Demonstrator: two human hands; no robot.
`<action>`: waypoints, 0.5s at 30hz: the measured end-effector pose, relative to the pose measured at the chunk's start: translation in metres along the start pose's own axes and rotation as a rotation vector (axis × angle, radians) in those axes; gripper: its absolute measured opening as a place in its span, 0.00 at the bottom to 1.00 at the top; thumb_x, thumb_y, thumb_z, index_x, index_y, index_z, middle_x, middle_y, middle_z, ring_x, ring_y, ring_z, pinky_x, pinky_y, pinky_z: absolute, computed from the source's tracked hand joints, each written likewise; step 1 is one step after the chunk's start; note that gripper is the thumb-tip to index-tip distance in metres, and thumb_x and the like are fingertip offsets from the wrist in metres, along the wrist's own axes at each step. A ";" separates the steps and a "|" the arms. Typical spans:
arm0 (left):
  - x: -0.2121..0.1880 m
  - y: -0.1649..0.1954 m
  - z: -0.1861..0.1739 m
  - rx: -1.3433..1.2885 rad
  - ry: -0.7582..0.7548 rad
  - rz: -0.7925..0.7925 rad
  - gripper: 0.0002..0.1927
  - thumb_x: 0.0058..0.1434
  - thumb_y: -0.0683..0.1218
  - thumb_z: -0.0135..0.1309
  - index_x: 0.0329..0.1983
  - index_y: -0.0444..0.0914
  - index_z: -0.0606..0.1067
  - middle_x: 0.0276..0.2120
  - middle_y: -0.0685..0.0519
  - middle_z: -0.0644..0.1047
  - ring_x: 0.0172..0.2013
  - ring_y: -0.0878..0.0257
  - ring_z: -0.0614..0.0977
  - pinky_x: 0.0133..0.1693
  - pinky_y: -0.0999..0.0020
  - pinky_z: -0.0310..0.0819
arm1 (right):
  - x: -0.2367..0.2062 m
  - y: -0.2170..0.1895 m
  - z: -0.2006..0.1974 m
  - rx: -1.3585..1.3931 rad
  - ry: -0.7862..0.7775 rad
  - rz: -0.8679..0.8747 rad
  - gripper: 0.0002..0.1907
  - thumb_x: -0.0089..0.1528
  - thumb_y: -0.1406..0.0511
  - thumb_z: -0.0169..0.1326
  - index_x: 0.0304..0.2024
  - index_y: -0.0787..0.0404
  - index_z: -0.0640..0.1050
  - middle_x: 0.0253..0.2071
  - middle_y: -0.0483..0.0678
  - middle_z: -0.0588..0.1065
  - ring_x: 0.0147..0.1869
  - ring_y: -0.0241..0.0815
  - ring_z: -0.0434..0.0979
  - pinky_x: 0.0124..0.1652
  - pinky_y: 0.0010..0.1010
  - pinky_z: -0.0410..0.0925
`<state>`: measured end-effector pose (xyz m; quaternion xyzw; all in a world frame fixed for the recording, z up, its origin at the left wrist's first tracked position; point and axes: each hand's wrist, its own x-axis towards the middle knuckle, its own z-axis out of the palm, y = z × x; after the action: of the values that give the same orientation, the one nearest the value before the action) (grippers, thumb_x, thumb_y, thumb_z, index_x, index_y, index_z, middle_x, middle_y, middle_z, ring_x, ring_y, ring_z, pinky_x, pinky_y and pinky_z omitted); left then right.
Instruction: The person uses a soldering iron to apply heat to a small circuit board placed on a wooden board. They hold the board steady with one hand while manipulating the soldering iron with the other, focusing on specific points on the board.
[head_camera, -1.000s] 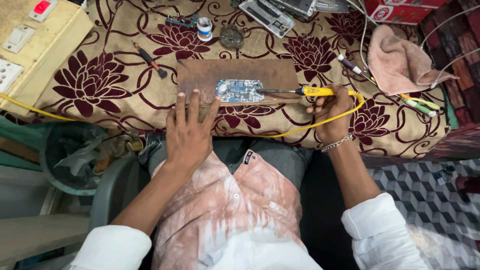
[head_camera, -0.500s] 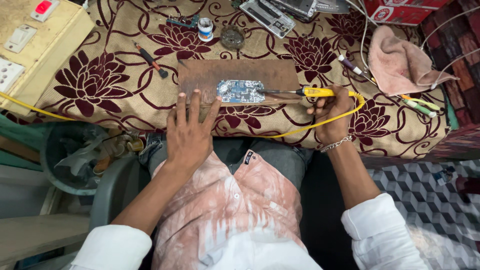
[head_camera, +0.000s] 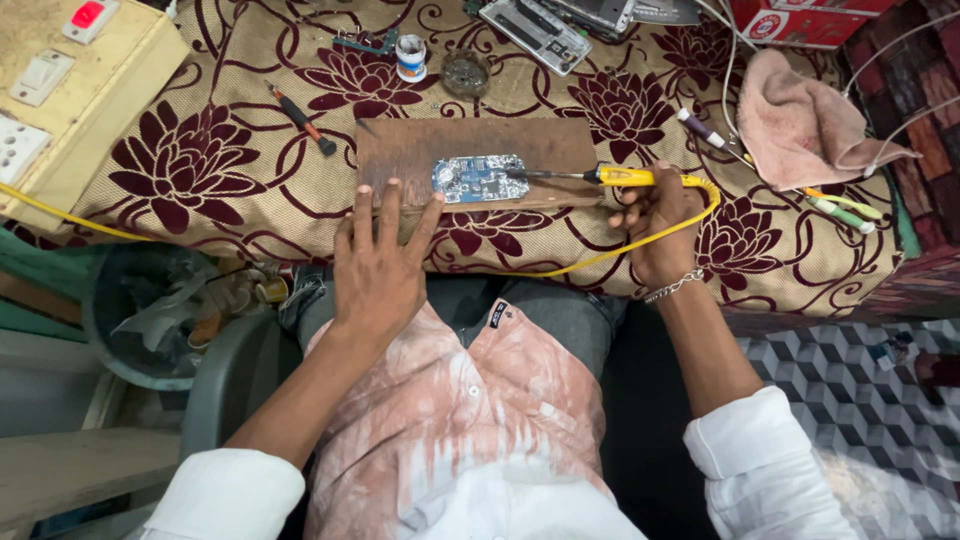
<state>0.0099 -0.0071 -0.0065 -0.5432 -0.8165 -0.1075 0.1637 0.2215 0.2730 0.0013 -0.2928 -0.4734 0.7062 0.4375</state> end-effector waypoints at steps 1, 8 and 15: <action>-0.001 0.000 0.000 0.000 0.009 0.001 0.44 0.57 0.45 0.55 0.77 0.52 0.57 0.70 0.37 0.61 0.67 0.33 0.63 0.60 0.40 0.62 | 0.000 0.000 0.001 -0.007 0.005 0.004 0.14 0.71 0.59 0.50 0.38 0.64 0.74 0.25 0.49 0.73 0.22 0.36 0.69 0.25 0.30 0.74; -0.002 0.000 0.000 -0.018 0.054 0.006 0.43 0.56 0.45 0.56 0.77 0.53 0.59 0.70 0.38 0.62 0.67 0.33 0.64 0.60 0.40 0.63 | 0.001 0.001 0.002 -0.011 0.016 0.014 0.14 0.71 0.60 0.50 0.38 0.64 0.73 0.24 0.50 0.73 0.21 0.36 0.70 0.24 0.31 0.74; -0.002 0.000 -0.001 -0.009 0.056 0.013 0.43 0.56 0.45 0.56 0.77 0.52 0.59 0.70 0.37 0.62 0.67 0.33 0.64 0.60 0.40 0.63 | 0.002 0.002 0.001 -0.042 0.015 0.018 0.13 0.71 0.61 0.49 0.36 0.64 0.74 0.24 0.49 0.73 0.19 0.36 0.68 0.23 0.31 0.74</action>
<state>0.0110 -0.0090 -0.0068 -0.5459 -0.8076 -0.1253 0.1846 0.2192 0.2738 -0.0002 -0.3113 -0.4822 0.6980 0.4282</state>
